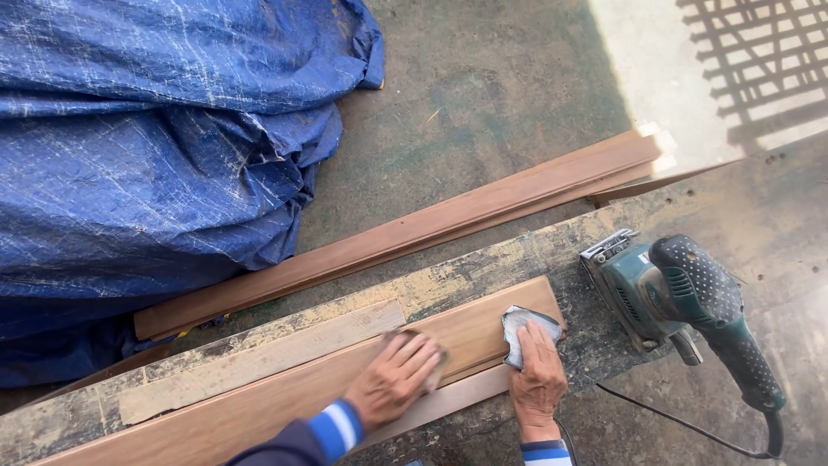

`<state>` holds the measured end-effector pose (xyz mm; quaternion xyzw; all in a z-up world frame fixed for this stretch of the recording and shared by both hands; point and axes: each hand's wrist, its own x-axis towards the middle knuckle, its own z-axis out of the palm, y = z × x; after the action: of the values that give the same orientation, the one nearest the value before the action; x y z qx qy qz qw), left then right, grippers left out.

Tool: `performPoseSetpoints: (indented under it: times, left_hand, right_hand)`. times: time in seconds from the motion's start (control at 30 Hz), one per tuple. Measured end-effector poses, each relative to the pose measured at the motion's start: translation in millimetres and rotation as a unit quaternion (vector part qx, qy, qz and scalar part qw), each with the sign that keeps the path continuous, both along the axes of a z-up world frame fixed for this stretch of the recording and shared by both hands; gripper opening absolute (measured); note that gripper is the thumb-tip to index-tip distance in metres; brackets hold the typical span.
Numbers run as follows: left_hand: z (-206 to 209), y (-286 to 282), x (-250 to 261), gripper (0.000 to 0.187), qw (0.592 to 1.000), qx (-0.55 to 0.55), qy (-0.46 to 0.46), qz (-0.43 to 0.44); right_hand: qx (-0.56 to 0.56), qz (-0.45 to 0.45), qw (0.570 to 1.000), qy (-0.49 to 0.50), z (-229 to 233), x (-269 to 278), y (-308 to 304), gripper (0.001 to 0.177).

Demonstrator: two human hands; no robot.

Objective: Manually sanding wooden planks using a piece of sandpaper on a workbench.

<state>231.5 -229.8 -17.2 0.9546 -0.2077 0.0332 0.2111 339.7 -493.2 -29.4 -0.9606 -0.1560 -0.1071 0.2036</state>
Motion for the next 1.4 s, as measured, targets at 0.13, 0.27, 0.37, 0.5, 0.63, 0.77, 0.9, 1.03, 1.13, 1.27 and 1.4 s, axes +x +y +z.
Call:
performPoseSetpoints:
  times: [0.13, 0.27, 0.37, 0.5, 0.63, 0.77, 0.9, 1.03, 1.13, 1.27, 1.4]
  left_hand:
    - [4.5, -60.1, 81.9, 0.050, 0.998, -0.025, -0.048, -0.015]
    - [13.7, -52.4, 71.7, 0.055, 0.998, -0.032, -0.046, -0.004]
    - [4.4, -15.9, 8.7, 0.056, 1.000, -0.008, -0.019, -0.019]
    - [-13.5, -31.4, 28.8, 0.053, 0.999, 0.023, -0.002, -0.033]
    - [-17.7, -92.3, 125.4, 0.050, 0.997, 0.026, -0.068, -0.035]
    - [-27.7, -135.9, 182.0, 0.048, 0.997, -0.017, -0.060, -0.033]
    - [-11.8, -89.6, 120.5, 0.054, 0.997, -0.028, -0.071, -0.022]
    - [0.3, -52.6, 66.4, 0.055, 0.998, -0.004, 0.003, -0.069]
    - [-10.9, -83.2, 90.6, 0.055, 0.995, 0.017, -0.001, -0.093]
    - [-13.7, -155.4, 158.0, 0.052, 0.996, 0.007, -0.049, -0.072]
    - [-9.1, -137.1, 132.6, 0.052, 0.998, -0.011, -0.026, -0.054]
  right_hand:
    - [-0.007, -0.002, 1.000, 0.004, 1.0, 2.3, -0.5, 0.042]
    - [-0.028, -0.002, 1.000, 0.008, 4.4, 3.9, -4.6, 0.042]
    - [-0.034, 0.005, 0.999, -0.001, 10.8, 5.9, -6.1, 0.045]
    - [0.012, -0.051, 0.998, 0.024, 19.7, 4.0, -14.9, 0.043]
    - [0.125, -0.143, 0.981, 0.046, 40.7, 0.4, -29.5, 0.038]
    - [0.184, -0.207, 0.960, 0.045, 53.0, -6.3, -36.9, 0.024]
    - [0.214, -0.225, 0.950, 0.037, 39.5, -36.3, -56.6, 0.023]
    - [0.268, -0.250, 0.930, 0.019, 6.1, -70.6, -75.9, 0.021]
    - [0.266, -0.260, 0.928, 0.024, 2.8, -82.1, -81.7, 0.020]
    - [0.272, -0.254, 0.928, 0.026, 17.3, -80.6, -74.1, 0.019]
    - [0.286, -0.229, 0.930, 0.020, 28.9, -82.6, -70.5, 0.019]
